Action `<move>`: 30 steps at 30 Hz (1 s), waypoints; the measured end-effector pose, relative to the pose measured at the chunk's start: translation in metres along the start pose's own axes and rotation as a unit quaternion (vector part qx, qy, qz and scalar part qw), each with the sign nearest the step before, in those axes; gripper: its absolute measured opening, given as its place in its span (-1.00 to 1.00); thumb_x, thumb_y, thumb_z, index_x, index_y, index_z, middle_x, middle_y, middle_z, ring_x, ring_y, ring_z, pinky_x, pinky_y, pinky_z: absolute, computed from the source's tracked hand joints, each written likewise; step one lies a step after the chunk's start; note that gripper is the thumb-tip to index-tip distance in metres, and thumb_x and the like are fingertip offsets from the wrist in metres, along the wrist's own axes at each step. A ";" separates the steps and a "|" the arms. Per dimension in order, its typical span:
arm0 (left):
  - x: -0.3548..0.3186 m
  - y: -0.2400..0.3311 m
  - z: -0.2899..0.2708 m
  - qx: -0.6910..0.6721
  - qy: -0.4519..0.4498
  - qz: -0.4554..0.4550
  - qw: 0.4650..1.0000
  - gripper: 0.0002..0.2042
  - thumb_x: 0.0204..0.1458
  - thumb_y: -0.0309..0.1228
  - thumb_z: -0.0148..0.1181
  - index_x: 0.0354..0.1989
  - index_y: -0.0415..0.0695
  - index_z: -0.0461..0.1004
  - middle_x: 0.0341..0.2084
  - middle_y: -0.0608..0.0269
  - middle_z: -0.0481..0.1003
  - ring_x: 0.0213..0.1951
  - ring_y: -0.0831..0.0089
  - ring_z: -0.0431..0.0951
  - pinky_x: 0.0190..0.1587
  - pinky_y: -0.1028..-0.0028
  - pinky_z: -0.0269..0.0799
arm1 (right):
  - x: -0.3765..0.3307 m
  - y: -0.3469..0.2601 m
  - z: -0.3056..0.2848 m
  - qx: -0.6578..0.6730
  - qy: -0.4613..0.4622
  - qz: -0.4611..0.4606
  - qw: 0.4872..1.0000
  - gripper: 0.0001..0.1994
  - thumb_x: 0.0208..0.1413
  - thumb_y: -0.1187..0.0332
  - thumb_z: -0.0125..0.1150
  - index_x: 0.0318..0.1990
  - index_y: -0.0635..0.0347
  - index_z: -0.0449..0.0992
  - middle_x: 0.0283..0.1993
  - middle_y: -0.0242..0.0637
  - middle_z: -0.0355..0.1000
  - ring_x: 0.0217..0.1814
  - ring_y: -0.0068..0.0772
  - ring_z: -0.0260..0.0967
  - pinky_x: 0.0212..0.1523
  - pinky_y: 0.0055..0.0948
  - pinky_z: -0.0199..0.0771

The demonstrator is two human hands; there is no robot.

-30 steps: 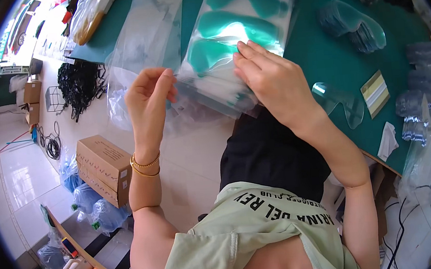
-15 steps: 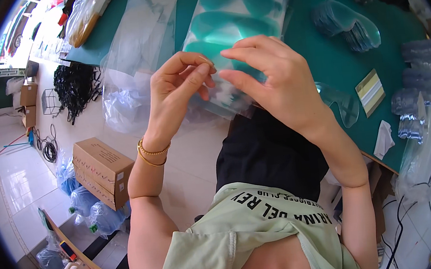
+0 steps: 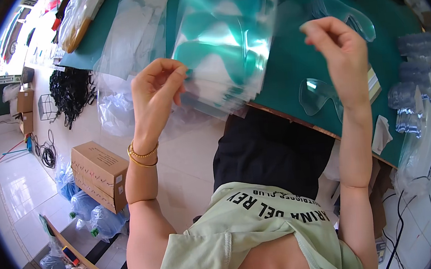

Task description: Cleaning plastic safety visors with a wipe and inspecting them before stacking.

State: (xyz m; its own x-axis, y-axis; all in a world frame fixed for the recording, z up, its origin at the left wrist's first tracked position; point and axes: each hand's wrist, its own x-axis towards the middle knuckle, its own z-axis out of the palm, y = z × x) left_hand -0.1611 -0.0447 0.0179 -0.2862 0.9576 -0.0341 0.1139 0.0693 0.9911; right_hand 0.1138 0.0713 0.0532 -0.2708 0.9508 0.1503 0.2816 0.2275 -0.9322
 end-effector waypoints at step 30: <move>-0.047 -0.011 0.145 -0.285 -0.315 0.047 0.904 -0.82 -0.02 -0.61 0.40 -0.29 -0.26 0.50 -0.31 0.05 0.55 -0.32 0.39 0.54 -0.27 0.49 0.47 | -0.174 0.068 -0.091 0.321 0.098 0.055 0.940 -0.47 -0.17 0.29 0.65 -0.19 0.28 0.36 -0.43 -0.39 0.33 -0.46 -0.68 0.18 -0.47 -0.69 0.16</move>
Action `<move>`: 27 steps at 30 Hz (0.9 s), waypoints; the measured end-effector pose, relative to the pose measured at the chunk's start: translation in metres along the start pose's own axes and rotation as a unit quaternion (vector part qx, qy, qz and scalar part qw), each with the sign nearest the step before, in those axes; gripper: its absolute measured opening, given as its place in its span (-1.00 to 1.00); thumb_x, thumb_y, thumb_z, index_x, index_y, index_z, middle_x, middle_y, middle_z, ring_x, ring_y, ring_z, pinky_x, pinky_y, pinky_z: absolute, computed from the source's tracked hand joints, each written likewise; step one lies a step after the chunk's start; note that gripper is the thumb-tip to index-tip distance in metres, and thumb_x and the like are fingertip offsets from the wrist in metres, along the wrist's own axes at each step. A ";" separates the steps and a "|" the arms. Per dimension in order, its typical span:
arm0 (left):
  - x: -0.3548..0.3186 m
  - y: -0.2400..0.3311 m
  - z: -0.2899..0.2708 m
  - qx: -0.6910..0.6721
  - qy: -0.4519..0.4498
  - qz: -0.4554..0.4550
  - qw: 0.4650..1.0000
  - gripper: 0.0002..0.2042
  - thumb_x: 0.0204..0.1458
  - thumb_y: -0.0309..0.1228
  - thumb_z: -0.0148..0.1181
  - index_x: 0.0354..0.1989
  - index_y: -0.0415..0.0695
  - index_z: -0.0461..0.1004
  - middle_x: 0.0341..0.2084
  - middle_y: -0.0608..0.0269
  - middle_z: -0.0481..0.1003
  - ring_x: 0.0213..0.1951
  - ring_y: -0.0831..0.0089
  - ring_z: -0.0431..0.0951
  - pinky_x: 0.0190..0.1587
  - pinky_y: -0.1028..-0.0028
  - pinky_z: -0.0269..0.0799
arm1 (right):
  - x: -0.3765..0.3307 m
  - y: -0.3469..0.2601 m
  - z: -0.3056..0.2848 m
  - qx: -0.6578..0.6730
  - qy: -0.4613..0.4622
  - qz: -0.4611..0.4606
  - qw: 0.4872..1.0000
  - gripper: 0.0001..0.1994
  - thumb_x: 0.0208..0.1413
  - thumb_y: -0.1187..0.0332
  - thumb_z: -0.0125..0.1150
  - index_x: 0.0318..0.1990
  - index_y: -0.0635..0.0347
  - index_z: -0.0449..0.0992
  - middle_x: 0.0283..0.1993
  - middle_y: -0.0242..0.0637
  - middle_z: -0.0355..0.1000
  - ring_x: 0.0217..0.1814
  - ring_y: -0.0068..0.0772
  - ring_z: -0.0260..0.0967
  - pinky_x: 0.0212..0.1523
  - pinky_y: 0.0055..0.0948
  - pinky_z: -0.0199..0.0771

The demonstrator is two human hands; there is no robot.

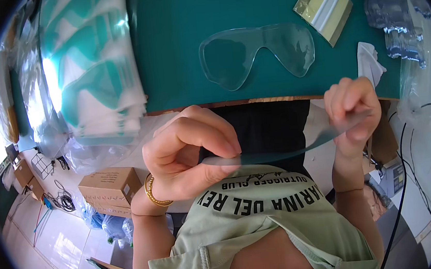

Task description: Cleaning plastic safety visors with a wipe and inspecting them before stacking.

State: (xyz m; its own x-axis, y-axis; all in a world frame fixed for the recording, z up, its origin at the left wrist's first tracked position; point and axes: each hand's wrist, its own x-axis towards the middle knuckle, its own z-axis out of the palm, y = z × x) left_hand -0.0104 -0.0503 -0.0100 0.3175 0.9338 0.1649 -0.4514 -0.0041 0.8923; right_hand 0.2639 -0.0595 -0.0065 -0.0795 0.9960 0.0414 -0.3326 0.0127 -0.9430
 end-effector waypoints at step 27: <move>0.049 -0.011 0.016 0.377 0.228 -0.109 0.891 -0.63 0.12 -0.65 0.25 0.12 -0.29 0.45 -0.46 0.33 0.52 -0.49 0.75 0.44 -0.45 0.75 0.35 | 0.046 -0.009 0.005 -0.321 0.135 0.143 0.926 -0.83 0.21 0.39 0.32 -0.35 0.31 0.56 -0.58 -0.52 0.37 -0.61 -0.80 0.21 -0.59 -0.74 0.07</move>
State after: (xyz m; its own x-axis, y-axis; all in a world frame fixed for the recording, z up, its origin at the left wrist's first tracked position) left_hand 0.0234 -0.0100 -0.0055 -0.1209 0.9893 -0.0812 0.3235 0.1166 0.9390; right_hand 0.2587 -0.0142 0.0055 0.1892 0.9516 -0.2424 0.3006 -0.2911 -0.9082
